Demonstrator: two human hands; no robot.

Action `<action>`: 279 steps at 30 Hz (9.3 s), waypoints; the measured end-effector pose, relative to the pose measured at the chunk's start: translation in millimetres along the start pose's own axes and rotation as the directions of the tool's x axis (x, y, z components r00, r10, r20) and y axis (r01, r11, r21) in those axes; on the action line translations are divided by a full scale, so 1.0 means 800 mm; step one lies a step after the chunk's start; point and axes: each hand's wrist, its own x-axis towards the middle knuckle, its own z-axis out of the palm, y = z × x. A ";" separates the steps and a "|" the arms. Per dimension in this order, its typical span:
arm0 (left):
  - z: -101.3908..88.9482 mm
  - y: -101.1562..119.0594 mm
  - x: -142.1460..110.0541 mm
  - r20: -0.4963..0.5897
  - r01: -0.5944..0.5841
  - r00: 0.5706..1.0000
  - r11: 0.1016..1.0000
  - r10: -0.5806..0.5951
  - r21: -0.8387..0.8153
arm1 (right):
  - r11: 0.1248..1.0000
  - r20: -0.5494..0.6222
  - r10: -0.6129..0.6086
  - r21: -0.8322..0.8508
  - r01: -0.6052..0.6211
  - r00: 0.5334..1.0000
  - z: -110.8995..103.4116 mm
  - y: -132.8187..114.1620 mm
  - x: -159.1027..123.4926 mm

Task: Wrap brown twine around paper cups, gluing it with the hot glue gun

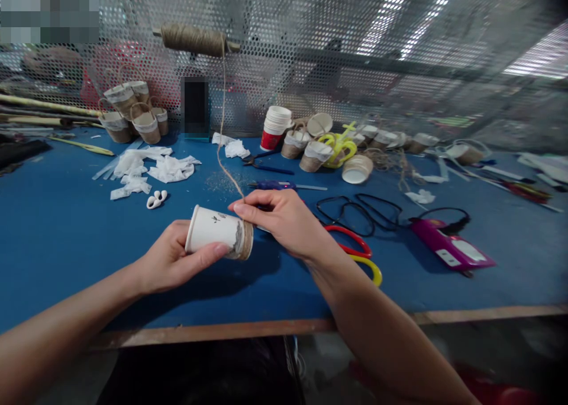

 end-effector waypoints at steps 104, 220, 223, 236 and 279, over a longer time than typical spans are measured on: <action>0.005 -0.024 0.014 -0.070 0.485 0.836 0.793 -0.544 -0.368 | 0.943 0.187 -0.303 -0.082 0.322 0.934 0.023 0.008 -0.003; 0.001 -0.028 0.020 -0.441 0.364 0.863 0.909 -0.246 0.204 | 0.325 0.227 -0.498 -0.846 0.423 0.837 -0.044 0.011 -0.042; 0.002 -0.027 0.021 -0.451 0.376 0.853 0.909 -0.263 0.181 | 0.192 0.284 -0.527 -0.878 0.438 0.801 -0.041 0.007 -0.044; 0.007 -0.029 0.023 -0.482 0.356 0.840 0.923 -0.248 0.145 | -0.258 0.506 -0.630 -0.852 0.455 0.589 -0.037 0.005 -0.043; 0.006 -0.025 0.023 -0.474 0.349 0.849 0.922 -0.234 0.169 | 0.392 0.113 -0.514 -0.851 0.351 0.850 -0.032 -0.014 -0.045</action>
